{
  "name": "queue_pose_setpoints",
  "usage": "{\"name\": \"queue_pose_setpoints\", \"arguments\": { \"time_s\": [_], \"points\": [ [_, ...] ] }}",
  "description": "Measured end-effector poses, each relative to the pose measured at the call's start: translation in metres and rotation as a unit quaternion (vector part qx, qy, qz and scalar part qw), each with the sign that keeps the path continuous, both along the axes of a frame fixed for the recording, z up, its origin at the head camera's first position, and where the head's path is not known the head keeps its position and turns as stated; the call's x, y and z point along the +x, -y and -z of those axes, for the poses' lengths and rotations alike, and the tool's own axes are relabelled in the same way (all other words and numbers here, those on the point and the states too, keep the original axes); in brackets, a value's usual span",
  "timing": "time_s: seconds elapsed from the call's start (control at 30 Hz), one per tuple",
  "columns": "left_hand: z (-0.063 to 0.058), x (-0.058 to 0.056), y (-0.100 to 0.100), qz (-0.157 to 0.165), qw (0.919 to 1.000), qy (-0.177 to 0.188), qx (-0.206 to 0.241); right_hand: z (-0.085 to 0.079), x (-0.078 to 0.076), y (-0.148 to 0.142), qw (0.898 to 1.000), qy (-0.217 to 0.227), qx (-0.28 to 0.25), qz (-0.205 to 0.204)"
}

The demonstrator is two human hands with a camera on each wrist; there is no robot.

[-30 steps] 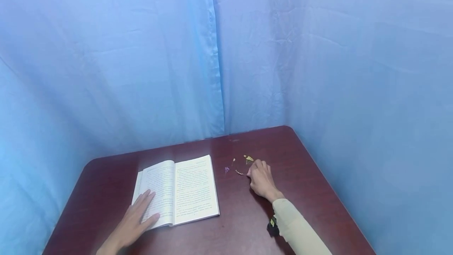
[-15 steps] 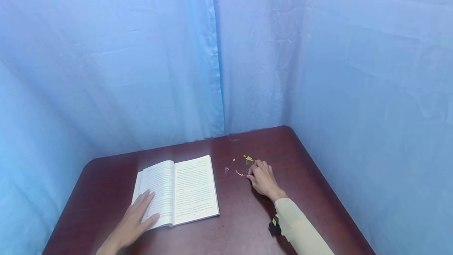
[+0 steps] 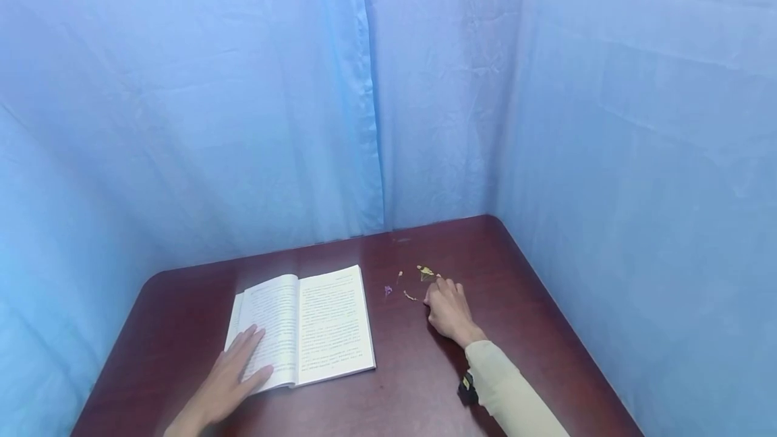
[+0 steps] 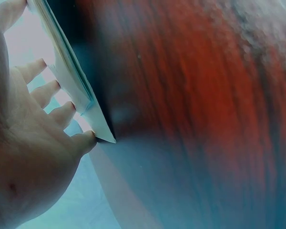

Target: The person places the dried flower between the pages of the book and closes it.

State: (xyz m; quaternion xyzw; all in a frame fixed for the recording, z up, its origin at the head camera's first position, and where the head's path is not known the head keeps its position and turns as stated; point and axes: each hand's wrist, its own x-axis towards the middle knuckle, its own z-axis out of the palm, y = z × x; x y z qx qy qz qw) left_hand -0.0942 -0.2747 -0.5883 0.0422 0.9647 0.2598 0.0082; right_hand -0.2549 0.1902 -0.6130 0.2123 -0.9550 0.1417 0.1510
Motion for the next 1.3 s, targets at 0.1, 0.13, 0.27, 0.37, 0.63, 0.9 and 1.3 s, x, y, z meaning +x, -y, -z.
{"name": "queue_pose_setpoints", "arguments": {
  "time_s": [0.1, 0.13, 0.27, 0.37, 0.63, 0.9, 1.3],
  "points": [
    [0.0, 0.0, 0.0, 0.0, 1.0, -0.002, 0.001, 0.0, 0.001, 0.0, 1.0, 0.005, -0.005, 0.003],
    [0.0, 0.0, 0.0, 0.0, 1.0, -0.003, 0.0, -0.001, 0.002, 0.0, 1.0, 0.007, -0.009, 0.004],
    [0.001, 0.0, 0.001, 0.003, 0.9999, -0.011, -0.003, -0.003, 0.002, 0.003, 1.0, 0.005, -0.029, 0.0],
    [0.002, 0.0, 0.001, 0.004, 0.9999, -0.013, -0.006, -0.008, 0.001, 0.01, 0.999, 0.016, -0.039, -0.009],
    [0.001, 0.001, 0.0, 0.006, 0.9997, -0.02, -0.011, -0.024, 0.007, 0.048, 0.995, 0.04, -0.074, -0.047],
    [-0.001, 0.001, -0.002, 0.001, 0.9999, -0.015, -0.008, -0.029, 0.009, 0.093, 0.99, 0.076, -0.09, -0.082],
    [0.0, 0.001, -0.002, 0.003, 0.9998, -0.02, -0.006, -0.022, 0.01, 0.142, 0.986, 0.111, -0.073, -0.098]
  ]
}}
